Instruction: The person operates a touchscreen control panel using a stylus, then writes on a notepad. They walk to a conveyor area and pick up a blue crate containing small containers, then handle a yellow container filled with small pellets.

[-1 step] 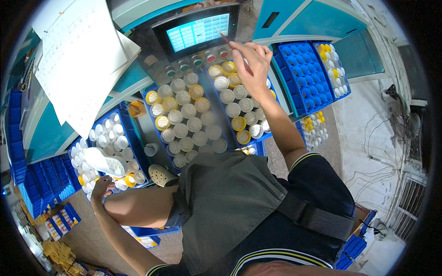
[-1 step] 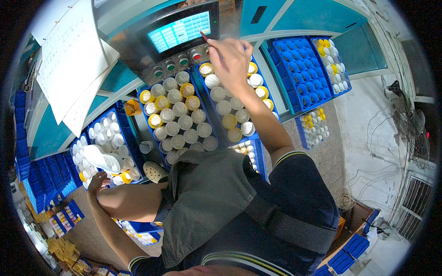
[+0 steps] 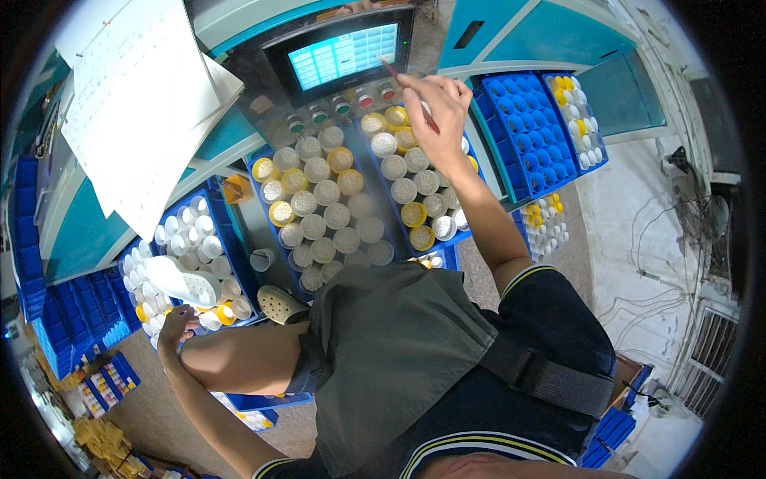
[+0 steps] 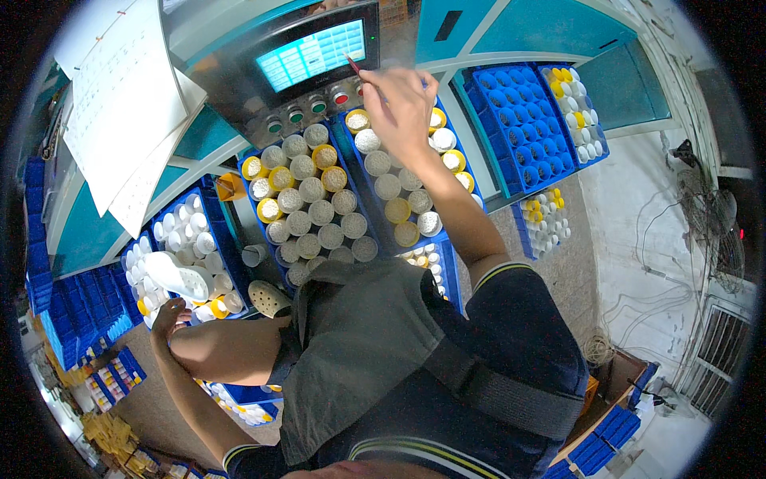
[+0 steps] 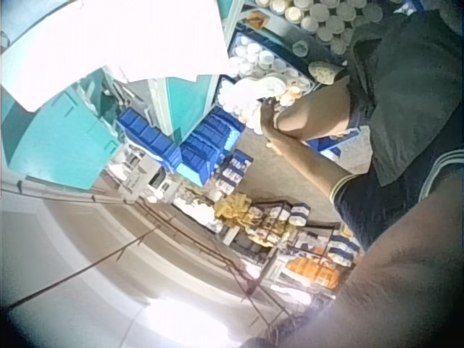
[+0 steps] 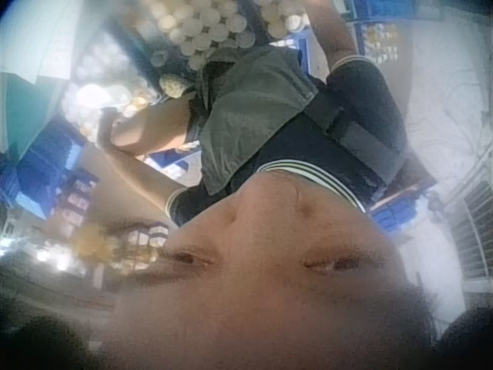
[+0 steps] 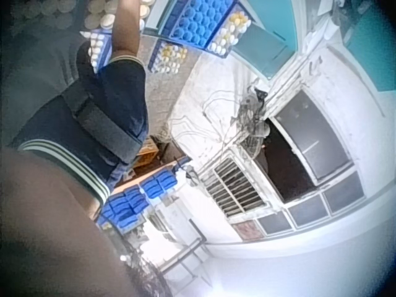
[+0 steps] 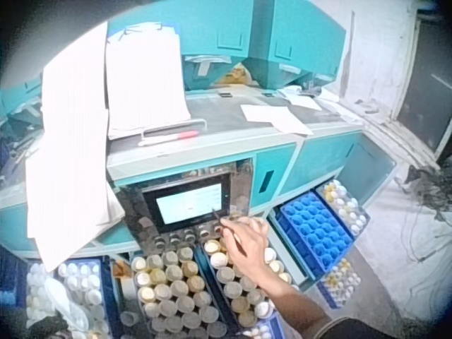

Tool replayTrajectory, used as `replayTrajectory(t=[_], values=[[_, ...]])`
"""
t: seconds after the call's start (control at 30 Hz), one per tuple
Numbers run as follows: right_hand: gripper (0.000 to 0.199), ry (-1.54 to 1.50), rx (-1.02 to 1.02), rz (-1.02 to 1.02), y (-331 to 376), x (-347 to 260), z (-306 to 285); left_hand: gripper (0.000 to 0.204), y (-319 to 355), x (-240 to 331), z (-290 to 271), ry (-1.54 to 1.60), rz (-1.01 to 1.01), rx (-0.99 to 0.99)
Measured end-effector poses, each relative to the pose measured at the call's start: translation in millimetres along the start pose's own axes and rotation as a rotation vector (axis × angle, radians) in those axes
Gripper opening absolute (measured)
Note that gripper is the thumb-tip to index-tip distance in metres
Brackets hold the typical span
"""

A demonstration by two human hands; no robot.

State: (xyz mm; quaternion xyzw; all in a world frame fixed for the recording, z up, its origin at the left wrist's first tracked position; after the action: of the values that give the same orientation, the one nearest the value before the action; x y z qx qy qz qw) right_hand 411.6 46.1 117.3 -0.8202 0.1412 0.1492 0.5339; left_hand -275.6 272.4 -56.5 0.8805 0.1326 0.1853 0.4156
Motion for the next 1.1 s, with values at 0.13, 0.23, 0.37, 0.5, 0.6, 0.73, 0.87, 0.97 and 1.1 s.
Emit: replayTrajectory(t=[0.13,0.23,0.37,0.5,0.6,0.73,0.87,0.97,1.1], values=[[0.019,0.008,-0.004,-0.010,1,-2,0,0.051,1,2,0,-0.025,0.013,-0.003],[0.019,0.014,0.004,0.003,-2,-2,-2,0.051,2,4,1,-0.014,0.024,-0.004],[0.019,0.012,-0.003,0.013,-1,-1,-2,0.051,3,4,1,0.004,0.006,-0.007],[0.019,0.044,-0.023,0.039,6,3,-2,0.050,2,1,0,0.012,-0.008,-0.005],[0.019,0.057,-0.021,0.032,9,3,-3,0.050,2,0,1,0.020,-0.007,-0.017],[0.019,-0.042,-0.031,-0.044,9,-10,4,0.052,-1,-1,0,0.028,-0.021,-0.019],[0.020,-0.035,-0.098,-0.098,8,-23,20,0.053,-4,-1,0,0.009,-0.011,-0.021],[0.020,-0.057,-0.063,-0.077,5,-23,16,0.053,-4,-4,0,0.005,-0.025,-0.020],[0.020,-0.049,-0.023,-0.072,-5,-20,3,0.051,-1,-4,1,-0.010,-0.007,-0.027]])
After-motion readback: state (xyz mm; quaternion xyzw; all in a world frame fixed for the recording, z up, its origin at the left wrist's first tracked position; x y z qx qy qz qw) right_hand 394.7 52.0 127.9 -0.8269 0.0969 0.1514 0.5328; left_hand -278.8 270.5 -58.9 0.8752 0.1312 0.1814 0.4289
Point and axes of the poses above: each hand's wrist, its own y-axis away from the middle knuckle, its own z-axis out of the palm, x = y × z, the point moved 8 cm from there along -y, towards the middle knuckle, and after that the axes turned 6 degrees about x, right-handed, at the moved point
